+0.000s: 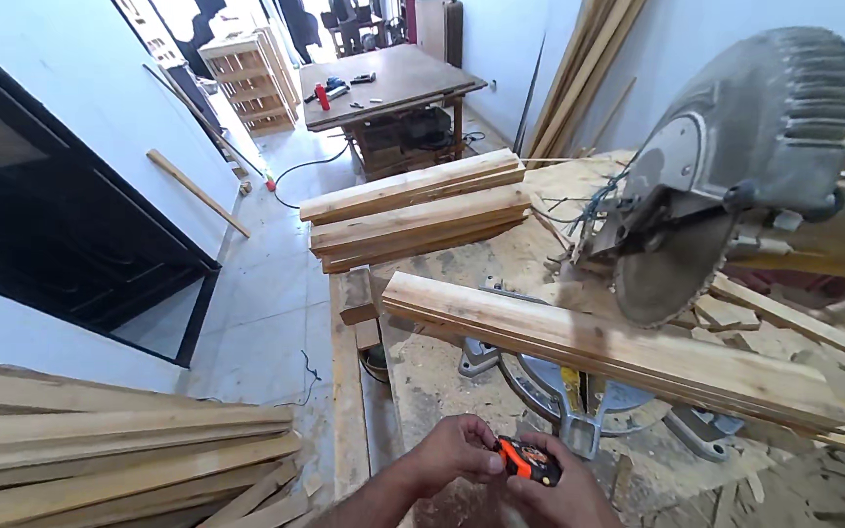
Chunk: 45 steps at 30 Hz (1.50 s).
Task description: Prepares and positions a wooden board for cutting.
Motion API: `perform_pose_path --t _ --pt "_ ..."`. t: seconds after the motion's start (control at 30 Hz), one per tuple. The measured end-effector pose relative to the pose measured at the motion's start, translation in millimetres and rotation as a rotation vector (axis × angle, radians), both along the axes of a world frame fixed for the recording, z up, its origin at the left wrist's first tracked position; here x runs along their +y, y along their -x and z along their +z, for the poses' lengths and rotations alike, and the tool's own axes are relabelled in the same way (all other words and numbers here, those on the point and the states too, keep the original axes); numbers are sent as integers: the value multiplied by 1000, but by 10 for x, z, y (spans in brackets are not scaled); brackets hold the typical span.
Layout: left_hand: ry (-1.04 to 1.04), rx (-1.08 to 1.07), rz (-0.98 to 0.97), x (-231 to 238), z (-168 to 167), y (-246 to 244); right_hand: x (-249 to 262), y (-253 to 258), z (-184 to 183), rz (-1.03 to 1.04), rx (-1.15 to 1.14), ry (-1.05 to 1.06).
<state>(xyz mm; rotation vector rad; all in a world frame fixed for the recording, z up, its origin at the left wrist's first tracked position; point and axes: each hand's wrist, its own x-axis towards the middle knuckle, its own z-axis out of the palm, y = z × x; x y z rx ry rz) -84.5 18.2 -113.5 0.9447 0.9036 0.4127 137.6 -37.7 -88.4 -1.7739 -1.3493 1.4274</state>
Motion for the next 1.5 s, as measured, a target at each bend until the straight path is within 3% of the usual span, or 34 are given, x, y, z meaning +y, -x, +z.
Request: perform_pose_path --t 0.17,0.3,0.37,0.43,0.53,0.67,0.83,1.0,1.13,1.3,1.4,1.5 --pt "-119 -114 6 277 49 116 94 41 151 -85 -27 -74" --pt "-292 -26 474 1130 384 784 256 -519 242 -325 -141 -211" --pt "-393 146 742 1691 387 1137 355 -946 257 -438 -207 -271" --pt "-390 350 877 2145 267 1361 469 -1287 282 -543 -259 -311" --pt "-385 633 820 2365 12 1389 647 -1418 438 -624 -293 -327" --pt "-543 916 709 2154 92 984 792 -1413 592 -635 -275 -281" --pt "-647 928 707 2206 -59 1034 816 -1952 522 -616 -271 -233" --pt "-719 968 700 2096 77 911 605 -3045 597 -731 -314 -234" --pt "-952 998 623 1660 468 255 593 -3767 556 -706 -318 -187" --pt "-1408 695 135 1063 422 -1239 696 -4129 434 -541 -283 -123" --pt "-1483 590 -13 927 327 -2258 722 -4219 357 -492 -235 -101" --pt "-1450 630 -158 1048 303 -2994 737 -4233 342 -464 -229 -89"
